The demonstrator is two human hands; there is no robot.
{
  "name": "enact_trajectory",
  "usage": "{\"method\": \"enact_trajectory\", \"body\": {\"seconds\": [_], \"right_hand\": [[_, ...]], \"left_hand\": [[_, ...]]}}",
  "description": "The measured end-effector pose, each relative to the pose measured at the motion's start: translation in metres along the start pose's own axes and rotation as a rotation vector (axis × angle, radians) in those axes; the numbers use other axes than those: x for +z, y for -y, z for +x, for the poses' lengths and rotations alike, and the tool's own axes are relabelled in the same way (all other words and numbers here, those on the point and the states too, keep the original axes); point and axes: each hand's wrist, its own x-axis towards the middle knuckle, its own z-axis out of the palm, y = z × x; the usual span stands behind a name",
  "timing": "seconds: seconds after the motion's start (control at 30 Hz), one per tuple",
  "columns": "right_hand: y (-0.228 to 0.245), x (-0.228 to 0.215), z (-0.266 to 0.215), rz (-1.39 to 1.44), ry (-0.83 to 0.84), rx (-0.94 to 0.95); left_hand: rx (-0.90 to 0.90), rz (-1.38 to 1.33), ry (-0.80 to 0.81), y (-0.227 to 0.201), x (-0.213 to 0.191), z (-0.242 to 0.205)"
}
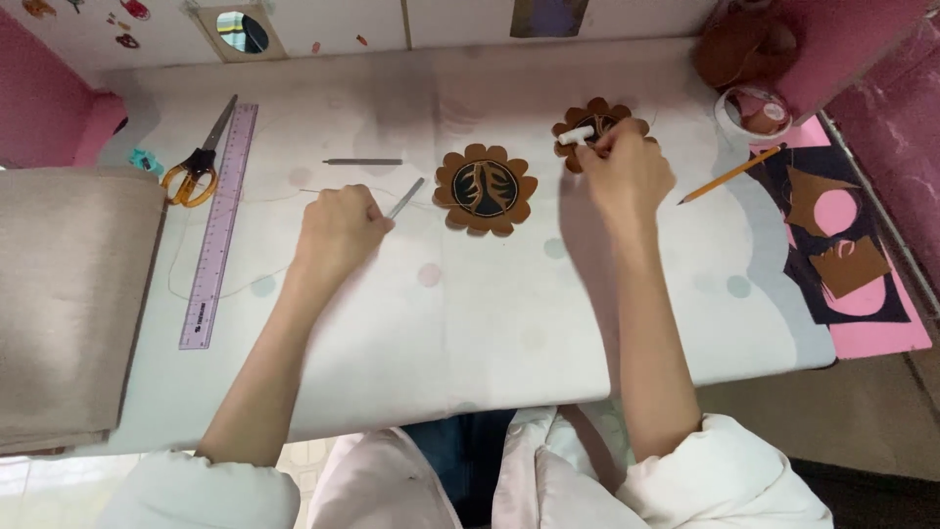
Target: Punching decorative holes into flower-shaped leather pieces using a hammer and a punch tool on a workbench.
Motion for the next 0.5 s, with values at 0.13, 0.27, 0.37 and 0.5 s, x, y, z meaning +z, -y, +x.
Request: {"method": "enact_trajectory", "body": {"seconds": [0.13, 0.27, 0.37, 0.5], "right_hand": [[0.005, -0.021, -0.01, 0.075, 0.092, 0.013], [-0.013, 0.004, 0.002, 0.106, 0.169, -0.011], [-0.026, 0.019, 0.013, 0.039, 0.16, -0.036], [0.006, -0.006, -0.011, 0.196, 0.063, -0.116]], "left_hand": [[-0.095, -0.019, 0.099, -0.01, -0.03, -0.02], [-0.12, 0.009, 0.309, -0.017, -0.057, -0.039], [-0.061, -0.017, 0.505, -0.017, -0.083, -0.049], [0.028, -0.294, 0.762, -0.024, -0.119, -0.063]]}}
